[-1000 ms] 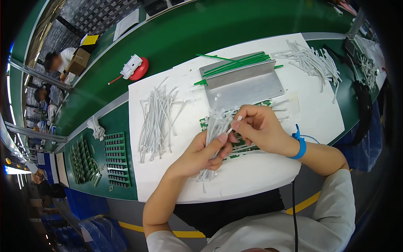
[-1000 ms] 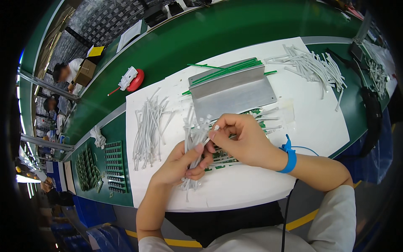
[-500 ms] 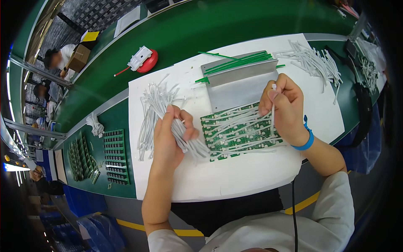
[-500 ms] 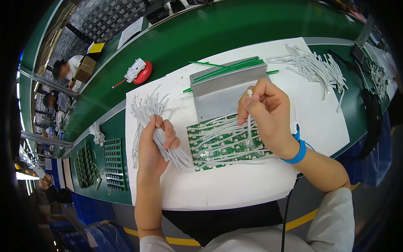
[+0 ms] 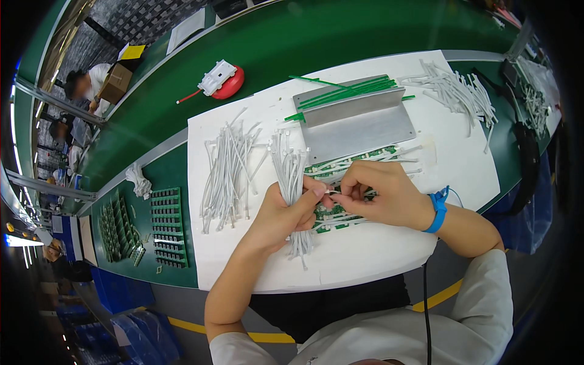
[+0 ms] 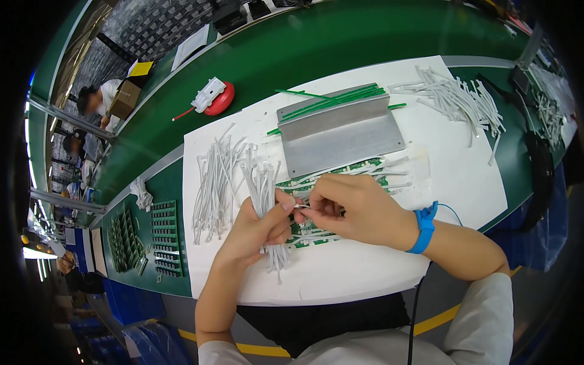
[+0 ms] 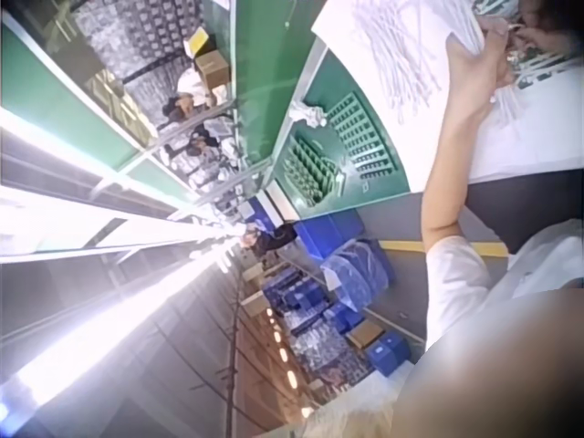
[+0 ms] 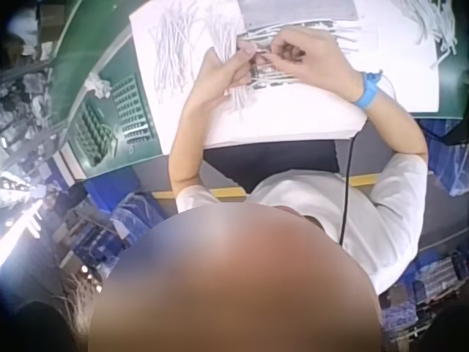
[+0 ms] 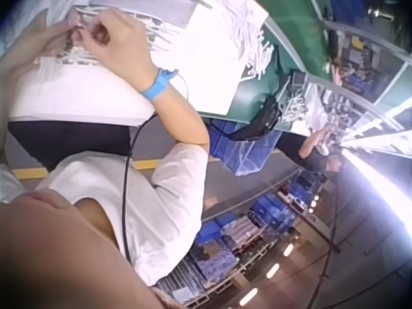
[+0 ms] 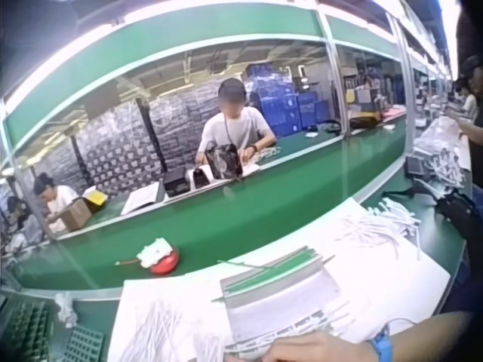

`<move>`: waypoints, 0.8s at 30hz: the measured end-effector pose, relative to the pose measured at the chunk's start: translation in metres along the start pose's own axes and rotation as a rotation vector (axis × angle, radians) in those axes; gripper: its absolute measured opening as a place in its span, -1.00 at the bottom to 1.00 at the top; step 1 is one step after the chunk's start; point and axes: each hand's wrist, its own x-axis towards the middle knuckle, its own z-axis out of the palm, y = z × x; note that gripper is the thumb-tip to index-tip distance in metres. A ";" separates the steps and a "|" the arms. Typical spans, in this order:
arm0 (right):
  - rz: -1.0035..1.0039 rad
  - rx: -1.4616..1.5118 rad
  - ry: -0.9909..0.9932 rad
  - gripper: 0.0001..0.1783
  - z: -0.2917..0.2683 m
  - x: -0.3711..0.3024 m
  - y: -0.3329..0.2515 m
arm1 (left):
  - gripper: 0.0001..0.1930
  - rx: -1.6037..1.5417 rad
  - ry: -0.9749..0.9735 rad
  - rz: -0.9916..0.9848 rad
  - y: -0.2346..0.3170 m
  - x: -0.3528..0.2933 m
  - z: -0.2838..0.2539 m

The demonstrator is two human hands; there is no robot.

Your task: Manually assembling thin LED strips by attaching small electronic components at a factory workbench.

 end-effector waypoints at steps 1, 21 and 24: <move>0.068 0.065 -0.021 -0.78 -0.001 0.001 -0.003 | -0.81 -0.005 0.000 0.025 0.000 0.000 -0.001; -0.103 -0.075 0.033 -0.76 -0.003 0.003 0.004 | -0.85 0.053 0.055 0.052 0.000 -0.002 0.001; -0.285 -0.183 0.087 -0.84 -0.004 0.005 0.008 | -0.82 0.046 0.052 0.032 0.000 -0.001 0.000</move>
